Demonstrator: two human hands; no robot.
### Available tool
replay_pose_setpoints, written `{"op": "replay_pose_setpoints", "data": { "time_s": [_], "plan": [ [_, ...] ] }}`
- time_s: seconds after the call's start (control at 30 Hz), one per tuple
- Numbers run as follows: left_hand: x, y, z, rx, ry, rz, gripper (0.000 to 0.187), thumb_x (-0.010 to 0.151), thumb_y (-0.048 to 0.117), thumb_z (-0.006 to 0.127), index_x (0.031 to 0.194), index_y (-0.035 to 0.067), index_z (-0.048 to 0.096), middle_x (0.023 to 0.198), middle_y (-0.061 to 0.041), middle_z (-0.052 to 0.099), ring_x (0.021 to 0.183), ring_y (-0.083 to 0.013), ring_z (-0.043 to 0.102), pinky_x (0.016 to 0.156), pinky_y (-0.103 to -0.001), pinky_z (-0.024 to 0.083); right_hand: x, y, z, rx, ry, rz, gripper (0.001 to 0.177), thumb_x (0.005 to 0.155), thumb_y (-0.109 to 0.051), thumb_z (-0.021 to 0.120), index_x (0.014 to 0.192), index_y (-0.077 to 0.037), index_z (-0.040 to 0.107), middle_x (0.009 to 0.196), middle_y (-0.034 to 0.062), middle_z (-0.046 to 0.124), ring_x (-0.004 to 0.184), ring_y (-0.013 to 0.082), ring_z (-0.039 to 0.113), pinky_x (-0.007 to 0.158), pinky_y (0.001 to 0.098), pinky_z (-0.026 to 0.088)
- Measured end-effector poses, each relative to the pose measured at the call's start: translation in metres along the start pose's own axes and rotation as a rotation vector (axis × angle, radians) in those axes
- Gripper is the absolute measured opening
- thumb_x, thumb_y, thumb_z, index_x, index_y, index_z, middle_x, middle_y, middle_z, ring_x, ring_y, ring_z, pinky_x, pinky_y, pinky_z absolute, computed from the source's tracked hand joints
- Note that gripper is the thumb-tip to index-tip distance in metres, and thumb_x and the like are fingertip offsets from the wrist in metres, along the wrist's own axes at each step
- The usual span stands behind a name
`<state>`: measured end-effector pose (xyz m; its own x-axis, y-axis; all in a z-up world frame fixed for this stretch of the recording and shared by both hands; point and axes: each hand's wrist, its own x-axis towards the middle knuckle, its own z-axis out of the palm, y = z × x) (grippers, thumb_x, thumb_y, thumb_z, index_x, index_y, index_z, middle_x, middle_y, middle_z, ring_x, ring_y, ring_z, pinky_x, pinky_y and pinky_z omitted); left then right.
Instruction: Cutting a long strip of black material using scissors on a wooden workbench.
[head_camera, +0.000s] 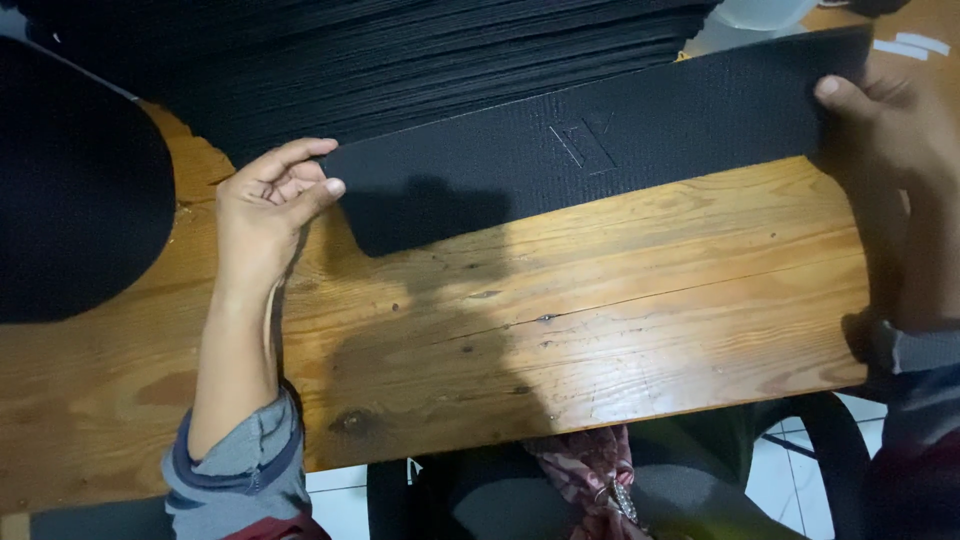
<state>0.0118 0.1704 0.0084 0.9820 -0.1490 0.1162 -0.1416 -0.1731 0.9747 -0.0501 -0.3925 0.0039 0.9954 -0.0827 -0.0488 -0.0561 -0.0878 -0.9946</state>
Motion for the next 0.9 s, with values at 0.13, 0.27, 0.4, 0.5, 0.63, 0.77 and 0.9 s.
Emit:
{"op": "replay_pose_setpoints", "data": {
  "time_s": [0.13,0.27,0.4,0.5,0.63,0.77,0.9],
  "plan": [
    [-0.004,0.014,0.002,0.05,0.009,-0.018,0.034,0.092,-0.003,0.079,0.124,0.008,0.072,0.094,0.003,0.066,0.084,-0.0005,0.059,0.081,-0.013,0.05,0.021,0.045,-0.05,-0.203,-0.007,0.013,0.012,0.121,-0.027,0.055,0.122,-0.016,0.059,0.12,-0.0061,0.061,0.11,0.0094,0.059,0.101,0.0272,0.046],
    [-0.003,0.013,0.0,0.079,0.017,-0.015,0.032,0.091,-0.003,0.08,0.12,0.008,0.074,0.094,0.001,0.067,0.085,-0.0017,0.06,0.082,-0.013,0.049,0.021,0.042,-0.046,-0.147,0.035,0.083,0.015,0.113,-0.033,0.059,0.121,-0.02,0.062,0.116,-0.0089,0.063,0.106,0.0053,0.06,0.096,0.0231,0.049],
    [-0.001,0.002,-0.003,0.055,0.014,-0.035,0.033,0.091,-0.002,0.079,0.121,0.009,0.073,0.097,0.0,0.069,0.087,-0.001,0.063,0.083,-0.013,0.051,0.033,0.068,-0.073,-0.25,-0.041,0.028,0.008,0.119,-0.029,0.054,0.118,-0.021,0.056,0.108,-0.0099,0.054,0.098,0.0063,0.052,0.089,0.0255,0.043],
    [-0.003,0.024,0.003,0.096,0.005,-0.04,0.048,0.092,-0.001,0.077,0.138,0.005,0.063,0.097,-0.001,0.068,0.088,-0.0029,0.065,0.085,-0.015,0.052,0.024,0.051,-0.054,-0.209,-0.017,-0.038,0.013,0.117,-0.031,0.059,0.117,-0.018,0.06,0.118,-0.0093,0.059,0.11,0.0061,0.056,0.1,0.0243,0.045],
    [-0.003,0.017,0.001,0.079,0.01,-0.019,0.042,0.094,-0.001,0.077,0.134,0.007,0.066,0.092,0.003,0.064,0.083,0.0,0.061,0.082,-0.013,0.05,0.03,0.056,-0.066,-0.41,-0.037,0.045,0.026,0.121,-0.034,0.053,0.134,-0.011,0.058,0.127,0.0004,0.06,0.117,0.0146,0.055,0.099,0.0329,0.044],
    [-0.002,0.009,-0.001,0.085,0.024,-0.02,0.034,0.092,-0.001,0.077,0.124,0.009,0.073,0.095,0.002,0.066,0.085,-0.0002,0.059,0.08,-0.012,0.048,0.01,0.021,-0.017,-0.056,0.091,0.12,0.014,0.113,-0.029,0.059,0.124,-0.022,0.064,0.122,-0.006,0.067,0.109,0.0075,0.066,0.097,0.0228,0.054],
    [-0.005,0.02,0.002,0.102,0.058,-0.04,0.031,0.093,0.0,0.077,0.123,0.008,0.074,0.091,0.003,0.065,0.082,0.0004,0.058,0.075,-0.013,0.045,0.024,0.047,-0.05,-0.261,0.031,0.032,0.014,0.119,-0.026,0.057,0.129,-0.018,0.062,0.131,-0.0055,0.063,0.12,0.0095,0.06,0.11,0.0285,0.049]
  ]
}}
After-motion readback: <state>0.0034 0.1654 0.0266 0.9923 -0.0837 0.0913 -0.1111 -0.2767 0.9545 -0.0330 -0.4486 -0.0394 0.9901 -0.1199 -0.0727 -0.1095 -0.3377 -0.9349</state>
